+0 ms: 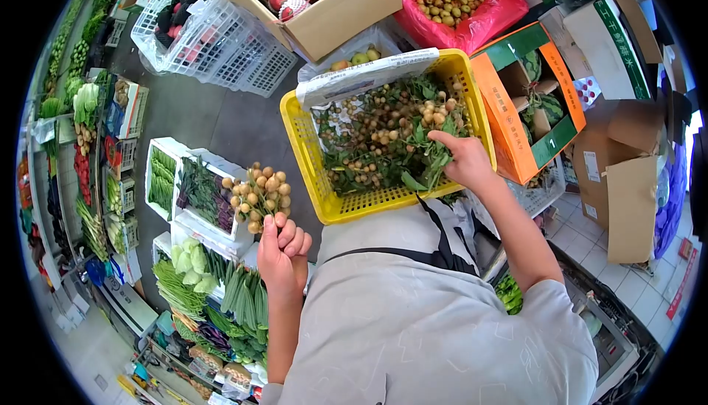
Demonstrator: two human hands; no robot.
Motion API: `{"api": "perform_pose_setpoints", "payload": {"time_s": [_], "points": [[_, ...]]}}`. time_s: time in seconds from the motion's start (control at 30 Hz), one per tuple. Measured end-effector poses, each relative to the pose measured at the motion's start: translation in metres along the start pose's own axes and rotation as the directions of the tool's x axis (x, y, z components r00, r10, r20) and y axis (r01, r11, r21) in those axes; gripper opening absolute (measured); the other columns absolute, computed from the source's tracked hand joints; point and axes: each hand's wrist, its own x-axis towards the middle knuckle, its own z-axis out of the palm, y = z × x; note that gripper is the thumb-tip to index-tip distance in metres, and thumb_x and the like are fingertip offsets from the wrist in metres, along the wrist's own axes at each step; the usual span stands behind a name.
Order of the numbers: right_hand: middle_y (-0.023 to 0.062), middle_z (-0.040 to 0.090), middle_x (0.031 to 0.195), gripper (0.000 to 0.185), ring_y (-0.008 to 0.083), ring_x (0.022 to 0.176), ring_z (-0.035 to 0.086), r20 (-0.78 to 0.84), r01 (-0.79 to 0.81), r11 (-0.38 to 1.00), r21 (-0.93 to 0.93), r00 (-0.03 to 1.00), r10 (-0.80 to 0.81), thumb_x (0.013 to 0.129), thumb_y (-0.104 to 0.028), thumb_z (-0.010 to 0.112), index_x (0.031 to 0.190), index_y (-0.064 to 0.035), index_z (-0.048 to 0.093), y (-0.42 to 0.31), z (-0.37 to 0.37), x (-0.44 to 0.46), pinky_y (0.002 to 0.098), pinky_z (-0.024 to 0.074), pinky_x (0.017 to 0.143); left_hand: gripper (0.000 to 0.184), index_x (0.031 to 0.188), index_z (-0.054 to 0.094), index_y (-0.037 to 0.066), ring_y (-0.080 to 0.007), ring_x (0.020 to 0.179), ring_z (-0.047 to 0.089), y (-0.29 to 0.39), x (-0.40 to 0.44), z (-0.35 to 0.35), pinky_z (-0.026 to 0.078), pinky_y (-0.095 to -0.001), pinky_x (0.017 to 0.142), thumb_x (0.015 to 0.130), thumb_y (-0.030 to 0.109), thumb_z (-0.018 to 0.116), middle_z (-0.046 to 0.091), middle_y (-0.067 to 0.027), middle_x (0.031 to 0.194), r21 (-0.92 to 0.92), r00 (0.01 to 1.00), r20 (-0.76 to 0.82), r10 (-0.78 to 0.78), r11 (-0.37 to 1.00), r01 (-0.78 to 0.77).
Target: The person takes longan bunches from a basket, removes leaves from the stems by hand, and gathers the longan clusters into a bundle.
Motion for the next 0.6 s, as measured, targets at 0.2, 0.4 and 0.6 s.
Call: {"api": "perform_pose_setpoints", "payload": {"time_s": [0.2,0.4,0.6], "points": [[0.0133,0.060,0.073,0.077,0.0361,0.074,0.063,0.057,0.101,0.995,0.006,0.993,-0.101,0.061,0.010,0.066,0.130,-0.0237,0.063,0.025,-0.010,-0.015,0.0465,0.0519,0.068,0.026,0.098,0.046,0.010,-0.0043,0.057,0.030,0.006,0.008,0.036,0.029,-0.0237,0.058,0.112,0.031,0.039,0.032,0.0072,0.069,0.050,0.992,0.098,-0.074,0.996,0.069],[0.0146,0.065,0.097,0.073,0.0356,0.096,0.066,0.298,-0.006,0.999,-0.048,0.954,0.020,0.070,0.011,0.060,0.134,-0.0246,0.063,0.086,0.017,-0.026,0.0459,0.0544,0.081,0.025,0.099,0.046,0.011,-0.0032,0.056,0.030,0.005,0.014,0.068,0.030,-0.0229,0.058,0.112,0.030,0.038,0.032,0.0080,0.070,0.139,0.955,0.227,-0.188,0.977,0.160],[0.0153,0.067,0.102,0.055,0.0342,0.102,0.067,0.216,-0.239,0.937,-0.257,0.930,0.296,0.083,0.002,0.055,0.132,-0.0192,0.065,0.078,0.014,-0.041,0.0445,0.0559,0.085,0.027,0.099,0.046,0.009,-0.0048,0.056,0.029,0.008,0.016,0.081,0.029,-0.0235,0.056,0.112,0.032,0.039,0.032,0.0072,0.069,0.227,0.920,0.285,-0.269,0.951,0.208]]}}
